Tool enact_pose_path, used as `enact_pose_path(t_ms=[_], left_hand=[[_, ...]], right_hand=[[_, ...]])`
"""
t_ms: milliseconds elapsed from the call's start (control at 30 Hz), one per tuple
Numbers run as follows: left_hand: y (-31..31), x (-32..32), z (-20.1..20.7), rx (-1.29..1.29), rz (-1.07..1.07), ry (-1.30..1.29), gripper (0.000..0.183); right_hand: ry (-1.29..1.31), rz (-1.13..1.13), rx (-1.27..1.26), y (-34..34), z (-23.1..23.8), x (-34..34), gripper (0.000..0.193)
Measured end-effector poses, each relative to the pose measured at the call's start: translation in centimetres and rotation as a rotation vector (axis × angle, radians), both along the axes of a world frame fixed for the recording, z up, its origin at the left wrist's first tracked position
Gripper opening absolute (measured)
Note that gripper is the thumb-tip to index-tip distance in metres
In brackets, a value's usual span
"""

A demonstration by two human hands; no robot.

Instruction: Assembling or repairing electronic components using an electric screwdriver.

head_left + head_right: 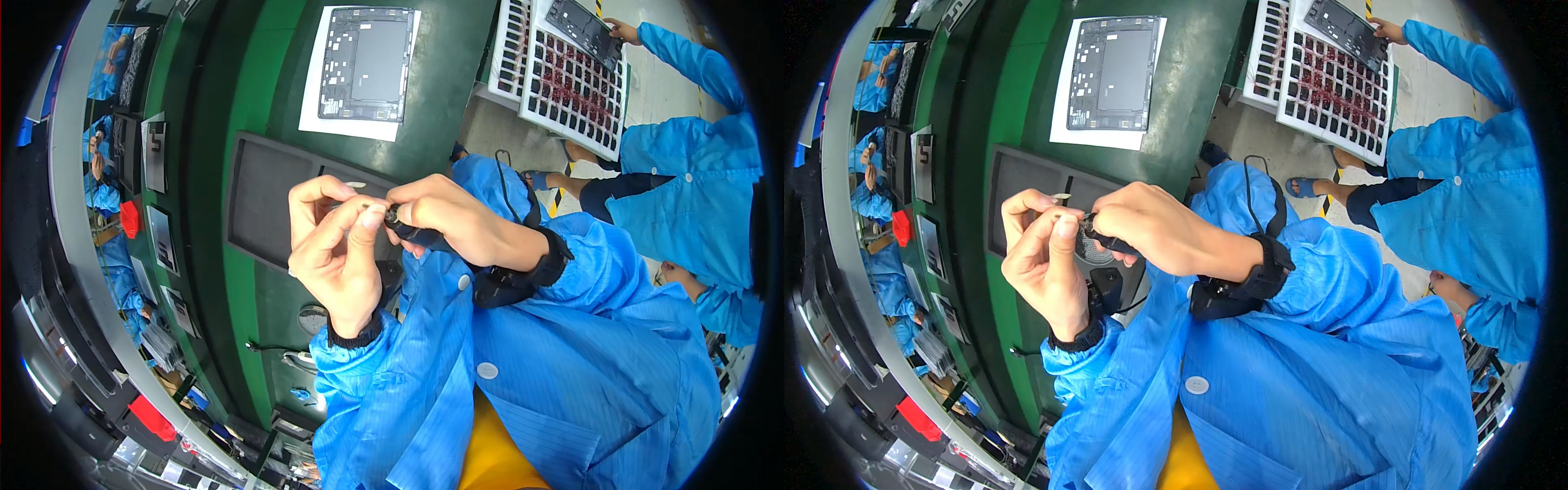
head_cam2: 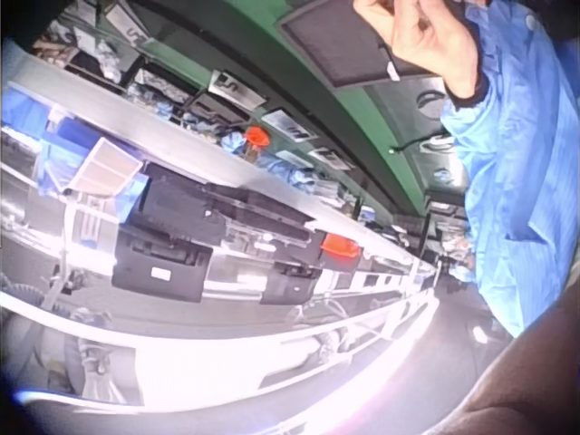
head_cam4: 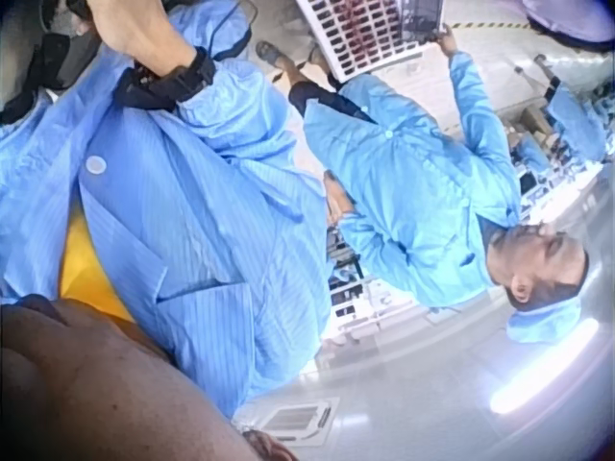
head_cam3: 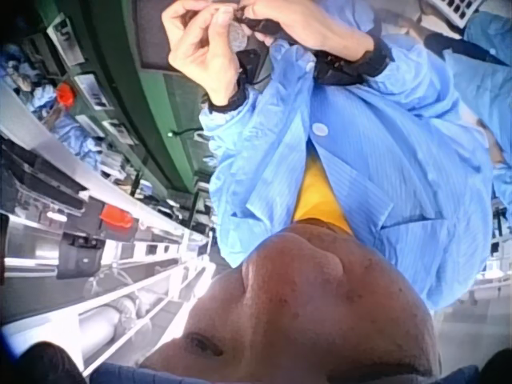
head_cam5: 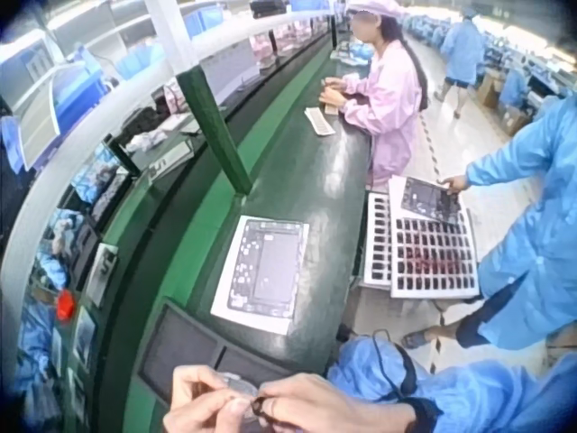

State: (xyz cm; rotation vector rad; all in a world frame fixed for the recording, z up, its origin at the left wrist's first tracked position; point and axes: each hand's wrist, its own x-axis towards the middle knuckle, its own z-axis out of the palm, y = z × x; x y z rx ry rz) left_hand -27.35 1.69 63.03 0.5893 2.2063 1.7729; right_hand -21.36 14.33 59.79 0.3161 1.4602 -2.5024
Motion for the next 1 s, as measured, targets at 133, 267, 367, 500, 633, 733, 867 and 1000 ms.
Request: enact_pose_path(t_ms=[133, 267, 367, 500, 633, 733, 867, 1000], left_hand=[[0.2, 0.0, -0.7, 0.068, 0.047, -0.085, 0.008], [-0.5, -0.5, -1.5, -0.049, -0.017, -0.030, 0.006], [-1.2, -0.6, -1.9, -0.144, -0.061, 0.028, 0.008], [-1.1, -0.4, -2.0, -0.101, -0.004, -0.057, 0.007], [0.2, -0.3, -1.8, -0.013, 0.110, -0.006, 0.007], [0.0, -0.4, -1.5, -0.071, 0.105, 0.009, 0.006], [0.0, 0.2, -1.5, -0.060, 0.150, -0.052, 0.007], [-0.8, -0.2, -1.3, -0.208, 0.045, 0.028, 0.007]], right_hand=[[0.055, 0.004, -0.054, -0.1, -1.4, -0.3, 0.035], [0.008, 0.024, -0.062, -0.2, -2.0, -0.1, 0.035], [-0.073, 0.024, -0.100, -0.6, -2.4, 0.2, 0.035], [-0.088, 0.034, -0.064, -0.6, -2.3, 0.0, 0.035], [-0.063, -0.002, -0.025, -0.3, -2.3, -0.3, 0.034], [-0.009, 0.002, 0.040, -0.3, -2.4, -0.3, 0.034], [-0.021, 0.007, 0.026, -0.3, -2.6, -0.1, 0.033], [-0.070, 0.029, -0.019, -0.3, -1.9, -0.1, 0.033]])
